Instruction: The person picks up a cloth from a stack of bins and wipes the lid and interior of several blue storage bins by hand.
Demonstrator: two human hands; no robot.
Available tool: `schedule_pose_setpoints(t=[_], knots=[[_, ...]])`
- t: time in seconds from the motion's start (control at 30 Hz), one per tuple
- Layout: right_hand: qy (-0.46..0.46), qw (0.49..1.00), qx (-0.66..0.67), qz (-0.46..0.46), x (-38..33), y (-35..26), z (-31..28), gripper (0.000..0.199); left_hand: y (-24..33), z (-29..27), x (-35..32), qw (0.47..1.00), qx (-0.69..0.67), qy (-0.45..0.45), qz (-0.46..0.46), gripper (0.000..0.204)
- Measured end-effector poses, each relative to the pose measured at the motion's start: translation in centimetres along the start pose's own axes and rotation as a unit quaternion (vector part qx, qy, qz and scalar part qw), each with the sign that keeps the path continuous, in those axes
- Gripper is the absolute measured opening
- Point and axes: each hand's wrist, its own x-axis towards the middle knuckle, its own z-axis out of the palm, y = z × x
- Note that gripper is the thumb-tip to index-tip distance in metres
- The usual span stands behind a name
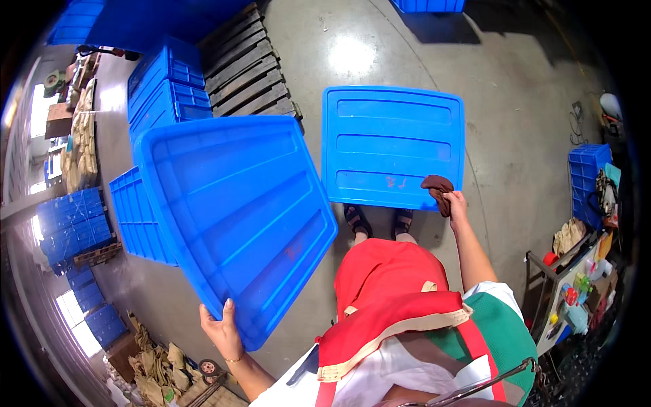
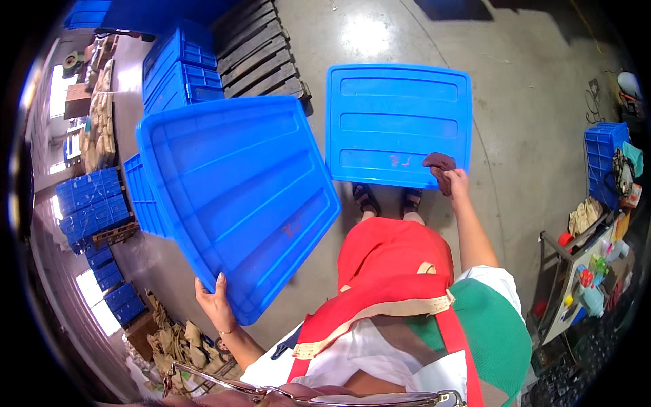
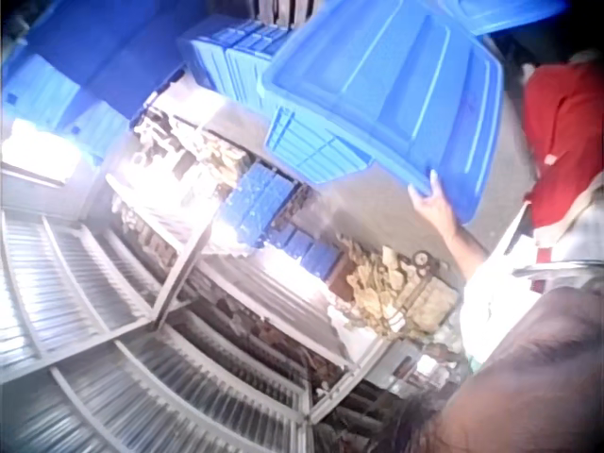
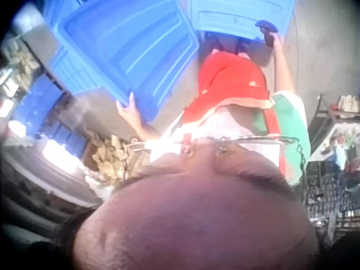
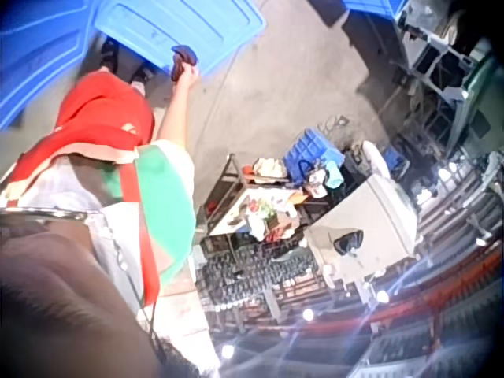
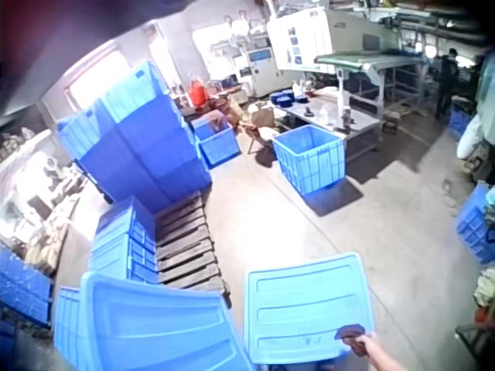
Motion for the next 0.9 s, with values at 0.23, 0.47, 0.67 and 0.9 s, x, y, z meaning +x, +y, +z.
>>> schedule_pose_setpoints(t=[0.23,0.47,0.67,0.9], knots=[[-0.033,0.988,-0.14,-0.059,0.2,2.8,10.7,0.014,-12.1,2.7,11.3,0.993,0.09,-0.069,0.021,0.018],[-0.139,0.952,-0.177,-0.206,-0.5,5.1,24.0,0.022,-28.5,7.8,24.5,0.988,0.062,-0.135,-0.035,0.023],[-0.142,0.839,-0.414,-0.322,1.4,10.4,32.9,0.059,-40.7,10.6,30.3,0.97,0.235,-0.055,-0.02,0.036],[-0.182,0.615,-0.615,-0.46,5.9,15.5,33.8,0.048,-38.3,14.5,27.0,0.849,0.484,0.1,0.186,0.039]])
